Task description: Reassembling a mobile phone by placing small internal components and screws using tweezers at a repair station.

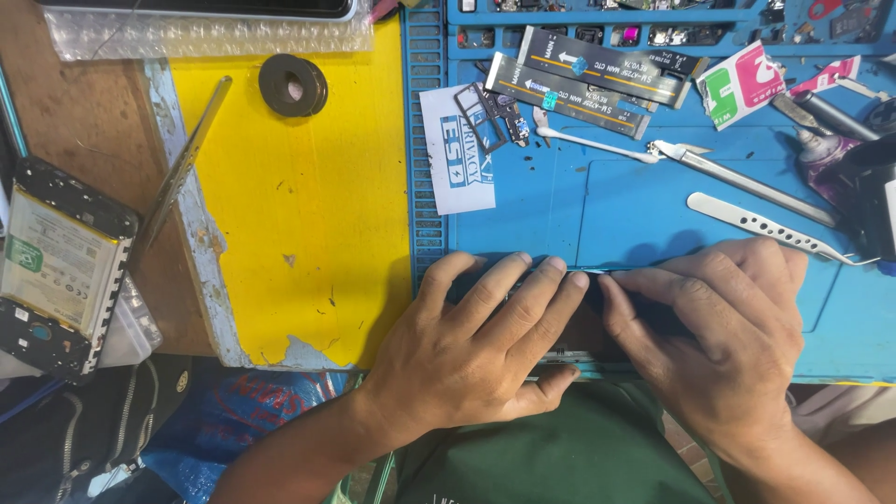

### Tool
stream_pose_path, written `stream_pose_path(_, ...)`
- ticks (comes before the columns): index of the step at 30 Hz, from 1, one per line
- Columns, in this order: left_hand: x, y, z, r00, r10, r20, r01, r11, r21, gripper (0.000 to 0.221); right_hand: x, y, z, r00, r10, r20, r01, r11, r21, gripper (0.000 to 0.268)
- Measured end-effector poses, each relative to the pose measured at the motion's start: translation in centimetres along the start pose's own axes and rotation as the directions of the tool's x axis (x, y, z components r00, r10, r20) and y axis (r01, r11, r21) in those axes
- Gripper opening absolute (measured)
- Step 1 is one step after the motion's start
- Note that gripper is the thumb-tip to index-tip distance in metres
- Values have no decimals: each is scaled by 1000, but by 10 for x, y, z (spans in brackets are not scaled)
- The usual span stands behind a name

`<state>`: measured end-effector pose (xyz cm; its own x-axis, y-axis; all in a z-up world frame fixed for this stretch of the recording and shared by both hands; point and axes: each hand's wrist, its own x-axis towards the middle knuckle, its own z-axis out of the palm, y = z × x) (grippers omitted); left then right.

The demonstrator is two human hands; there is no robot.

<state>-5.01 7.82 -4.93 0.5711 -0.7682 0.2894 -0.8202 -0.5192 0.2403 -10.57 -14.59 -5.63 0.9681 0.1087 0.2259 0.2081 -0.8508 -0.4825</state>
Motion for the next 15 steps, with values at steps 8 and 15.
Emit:
stream_pose_path(8,2,0,-1,1000,-10,-7,9,1000,-18,52,0,0,3,999,-10,-38,9,1000,-20,15)
stream_pose_path(15,3,-1,-1,1000,-18,15,18,999,-27,51,1,1,2,1000,-3,-27,3,1000,-12,15)
